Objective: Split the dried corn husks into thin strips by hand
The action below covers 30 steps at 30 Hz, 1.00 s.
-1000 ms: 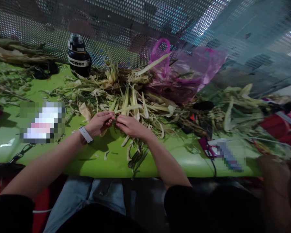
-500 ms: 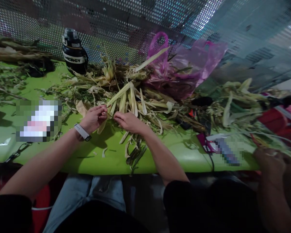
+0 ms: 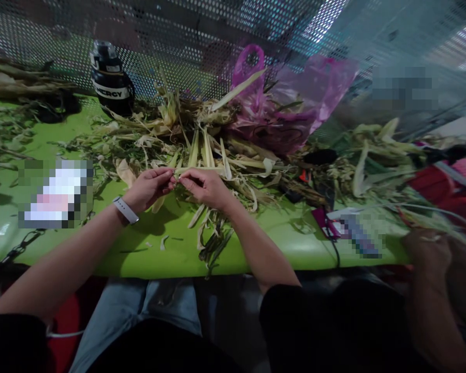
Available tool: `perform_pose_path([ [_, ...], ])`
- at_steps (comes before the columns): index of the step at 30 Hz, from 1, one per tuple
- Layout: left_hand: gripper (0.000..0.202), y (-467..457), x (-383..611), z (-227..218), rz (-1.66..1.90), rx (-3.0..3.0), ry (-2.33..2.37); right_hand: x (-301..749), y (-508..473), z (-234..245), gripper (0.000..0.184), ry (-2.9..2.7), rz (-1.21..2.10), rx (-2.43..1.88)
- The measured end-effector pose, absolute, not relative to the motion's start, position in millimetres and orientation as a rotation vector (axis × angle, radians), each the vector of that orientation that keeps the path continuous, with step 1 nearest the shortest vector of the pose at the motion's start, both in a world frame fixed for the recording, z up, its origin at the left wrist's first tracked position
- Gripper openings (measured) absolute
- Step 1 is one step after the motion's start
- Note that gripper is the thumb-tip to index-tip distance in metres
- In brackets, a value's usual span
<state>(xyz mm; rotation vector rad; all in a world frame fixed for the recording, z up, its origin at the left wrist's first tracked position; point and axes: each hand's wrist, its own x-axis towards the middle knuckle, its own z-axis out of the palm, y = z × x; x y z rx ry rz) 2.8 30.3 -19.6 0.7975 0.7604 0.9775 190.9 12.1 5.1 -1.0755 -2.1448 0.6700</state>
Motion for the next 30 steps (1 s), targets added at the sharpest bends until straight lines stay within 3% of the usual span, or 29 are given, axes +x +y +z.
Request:
perform_pose_path([
  [6, 0.008, 23, 7, -18, 0.758, 1.045, 0.858, 193, 14, 6, 0.027, -2.049, 0.876, -1.106],
  [13, 0.005, 21, 5, -12, 0.8, 1.368, 0.806, 191, 21, 0, 0.024, -1.725, 1.304, -1.099],
  [18, 0.016, 19, 5, -15, 0.793, 1.479, 0.808, 190, 17, 2, 0.029, -1.568, 1.52, -1.055],
  [23, 0.013, 20, 6, -17, 0.822, 1.128, 0.835, 192, 18, 10, 0.049, -1.425, 1.333, -0.966],
  [30, 0.007, 29, 1, -14, 0.969, 0.622, 0.719, 194, 21, -6, 0.024, -1.797, 1.092, -1.348],
])
